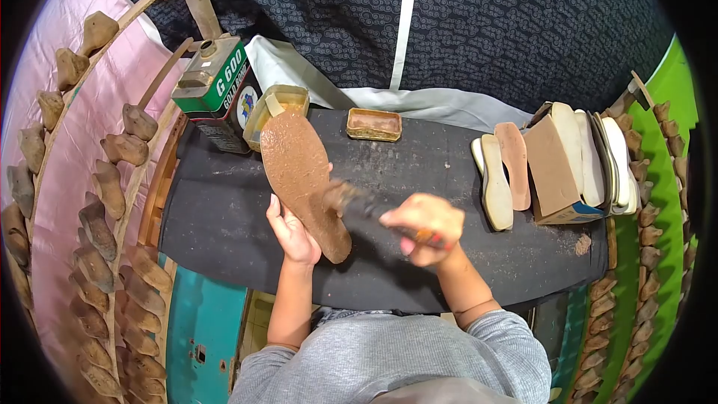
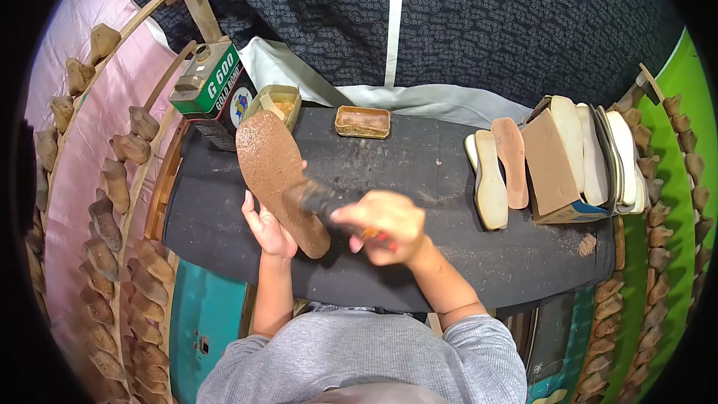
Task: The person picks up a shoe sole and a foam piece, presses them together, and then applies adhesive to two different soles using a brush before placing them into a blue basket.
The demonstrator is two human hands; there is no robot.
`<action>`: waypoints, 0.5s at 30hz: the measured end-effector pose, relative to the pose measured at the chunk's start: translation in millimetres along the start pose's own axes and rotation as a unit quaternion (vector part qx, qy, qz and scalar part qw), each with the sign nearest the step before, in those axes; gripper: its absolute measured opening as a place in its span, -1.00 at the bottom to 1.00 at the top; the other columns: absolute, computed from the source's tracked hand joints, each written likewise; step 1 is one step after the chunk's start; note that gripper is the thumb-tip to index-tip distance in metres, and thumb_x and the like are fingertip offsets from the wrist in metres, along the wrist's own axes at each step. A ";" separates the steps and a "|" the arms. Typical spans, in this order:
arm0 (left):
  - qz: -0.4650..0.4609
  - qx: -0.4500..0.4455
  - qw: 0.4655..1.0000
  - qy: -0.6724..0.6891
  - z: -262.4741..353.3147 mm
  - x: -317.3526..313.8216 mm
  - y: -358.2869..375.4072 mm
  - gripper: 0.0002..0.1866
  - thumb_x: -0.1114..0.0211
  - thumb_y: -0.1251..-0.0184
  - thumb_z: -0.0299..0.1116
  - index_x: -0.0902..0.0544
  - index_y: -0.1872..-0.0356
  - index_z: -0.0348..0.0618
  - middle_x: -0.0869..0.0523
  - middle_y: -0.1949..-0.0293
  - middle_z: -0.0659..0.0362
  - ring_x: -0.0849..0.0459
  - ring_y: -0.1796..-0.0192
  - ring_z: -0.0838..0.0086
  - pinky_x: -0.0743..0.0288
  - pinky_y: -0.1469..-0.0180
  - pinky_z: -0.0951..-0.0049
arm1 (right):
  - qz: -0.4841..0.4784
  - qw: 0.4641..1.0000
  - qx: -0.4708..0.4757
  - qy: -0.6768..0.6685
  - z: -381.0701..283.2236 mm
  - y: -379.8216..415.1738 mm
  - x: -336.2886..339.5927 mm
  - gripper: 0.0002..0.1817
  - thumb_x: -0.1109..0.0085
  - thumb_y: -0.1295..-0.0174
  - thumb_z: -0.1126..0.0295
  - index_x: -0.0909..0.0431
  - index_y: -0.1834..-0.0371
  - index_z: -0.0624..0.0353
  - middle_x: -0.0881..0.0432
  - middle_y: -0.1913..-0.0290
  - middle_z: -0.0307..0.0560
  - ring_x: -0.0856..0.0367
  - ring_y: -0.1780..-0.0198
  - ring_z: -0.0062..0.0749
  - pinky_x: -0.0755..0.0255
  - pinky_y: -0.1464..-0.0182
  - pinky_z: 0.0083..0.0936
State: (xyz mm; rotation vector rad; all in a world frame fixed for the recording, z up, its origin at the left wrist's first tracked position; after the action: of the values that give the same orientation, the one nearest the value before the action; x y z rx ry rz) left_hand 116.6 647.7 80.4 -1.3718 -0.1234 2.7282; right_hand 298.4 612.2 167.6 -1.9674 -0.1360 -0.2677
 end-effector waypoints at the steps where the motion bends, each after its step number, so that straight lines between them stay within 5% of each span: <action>1: -0.011 0.002 1.000 0.003 -0.8 4.4 -0.3 -0.27 0.43 -0.41 0.21 -0.26 -0.34 -0.13 -0.46 -0.23 -0.10 -0.60 0.28 0.30 -0.54 0.24 0.27 | 0.024 0.998 -0.038 0.034 9.1 -1.1 7.8 -0.78 -0.29 -0.15 0.34 -0.67 0.30 0.31 -0.65 0.49 -0.08 -0.57 0.56 -0.47 -0.44 0.52 -0.55; 4: -0.049 0.023 0.999 0.003 -2.7 9.2 2.8 -0.26 0.39 -0.40 0.25 -0.21 -0.39 -0.07 -0.42 -0.25 -0.06 -0.56 0.25 0.28 -0.49 0.23 0.19 | 0.113 0.977 -0.156 0.089 55.1 -5.3 19.3 -0.88 -0.16 -0.20 0.53 -0.65 0.24 0.27 -0.68 0.41 -0.10 -0.60 0.49 -0.54 -0.48 0.44 -0.60; 6: -0.050 0.041 0.998 0.018 -3.4 8.3 6.2 -0.26 0.39 -0.40 0.25 -0.22 -0.38 -0.07 -0.42 -0.25 -0.06 -0.56 0.26 0.27 -0.48 0.24 0.18 | 0.092 0.962 -0.189 0.175 98.5 -1.5 23.8 -0.71 0.02 -0.09 0.75 -0.62 0.20 0.24 -0.70 0.29 -0.04 -0.70 0.38 -0.48 -0.56 0.28 -0.58; 15: -0.032 0.080 0.995 0.051 -1.7 10.3 14.8 -0.25 0.37 -0.39 0.26 -0.26 -0.36 -0.10 -0.43 -0.23 -0.10 -0.57 0.34 0.24 -0.48 0.29 0.18 | 0.000 0.947 -0.237 0.218 214.6 26.9 8.0 -0.80 -0.05 -0.07 0.69 -0.56 0.23 0.29 -0.67 0.28 0.10 -0.71 0.23 -0.13 -0.56 0.16 -0.36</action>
State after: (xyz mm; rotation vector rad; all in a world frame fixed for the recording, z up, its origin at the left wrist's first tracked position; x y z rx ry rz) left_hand 111.3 634.2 69.6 -1.4318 0.0571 2.5472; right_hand 338.7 797.7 63.8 -2.3243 0.2394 -0.7874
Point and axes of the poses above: each hand's wrist, its own y-axis away from the middle knuckle, its own x-axis out of the back of the hand, z = x × y, the point moved 4 cm from there along -y, towards the middle knuckle
